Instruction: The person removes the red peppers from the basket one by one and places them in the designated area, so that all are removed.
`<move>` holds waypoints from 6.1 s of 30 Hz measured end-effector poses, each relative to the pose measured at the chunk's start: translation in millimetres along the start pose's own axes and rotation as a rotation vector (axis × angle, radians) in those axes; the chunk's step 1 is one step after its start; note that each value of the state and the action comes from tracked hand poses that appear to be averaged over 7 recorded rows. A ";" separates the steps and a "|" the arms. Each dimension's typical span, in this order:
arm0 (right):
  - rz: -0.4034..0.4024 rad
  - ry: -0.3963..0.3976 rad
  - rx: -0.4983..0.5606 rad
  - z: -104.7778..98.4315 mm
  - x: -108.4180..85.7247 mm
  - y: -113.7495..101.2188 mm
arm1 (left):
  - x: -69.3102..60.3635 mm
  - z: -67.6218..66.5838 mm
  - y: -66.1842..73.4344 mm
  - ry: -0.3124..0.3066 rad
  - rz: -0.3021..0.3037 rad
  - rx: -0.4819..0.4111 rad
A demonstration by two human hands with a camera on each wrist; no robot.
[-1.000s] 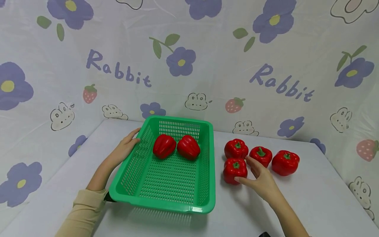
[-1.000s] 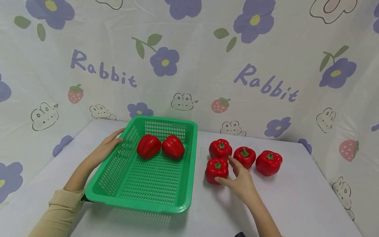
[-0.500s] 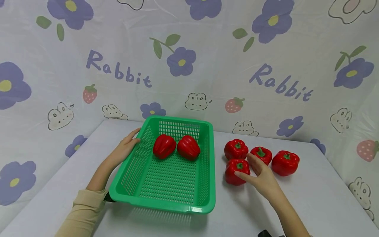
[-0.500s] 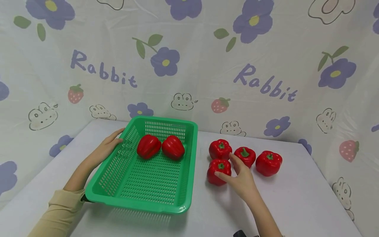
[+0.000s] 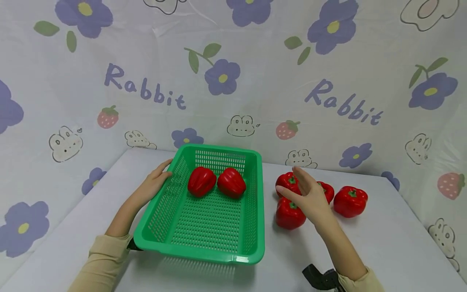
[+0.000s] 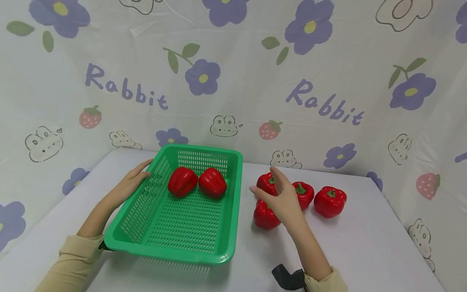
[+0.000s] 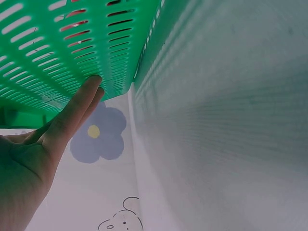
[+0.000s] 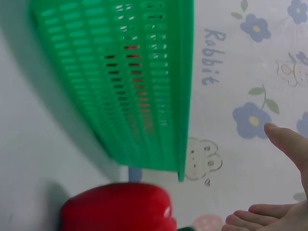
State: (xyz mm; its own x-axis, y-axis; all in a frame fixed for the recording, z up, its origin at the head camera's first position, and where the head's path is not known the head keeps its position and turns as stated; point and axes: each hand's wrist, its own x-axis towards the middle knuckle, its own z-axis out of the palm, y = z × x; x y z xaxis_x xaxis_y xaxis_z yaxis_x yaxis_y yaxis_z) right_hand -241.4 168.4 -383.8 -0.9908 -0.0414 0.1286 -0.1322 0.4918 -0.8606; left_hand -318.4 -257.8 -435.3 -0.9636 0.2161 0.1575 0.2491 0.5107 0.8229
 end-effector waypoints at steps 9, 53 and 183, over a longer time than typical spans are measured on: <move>-0.054 -0.047 0.148 19.3 21.7 -36.7 | -2.1 0.2 0.5 0.003 -0.015 0.000; 0.322 -0.070 0.298 124.5 84.3 -61.8 | -3.8 -5.2 -4.4 -0.019 0.004 0.003; 0.225 0.337 0.372 -29.6 -42.3 53.4 | -4.0 -1.7 -1.7 -0.018 0.005 -0.007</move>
State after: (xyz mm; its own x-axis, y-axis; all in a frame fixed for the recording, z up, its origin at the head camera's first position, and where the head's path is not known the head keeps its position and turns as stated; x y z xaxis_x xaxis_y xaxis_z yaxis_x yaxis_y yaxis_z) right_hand -205.7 222.1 -420.6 -0.9403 0.3397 0.0197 0.0201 0.1133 -0.9934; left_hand -315.2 -260.9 -436.4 -0.9603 0.2339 0.1518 0.2533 0.5037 0.8259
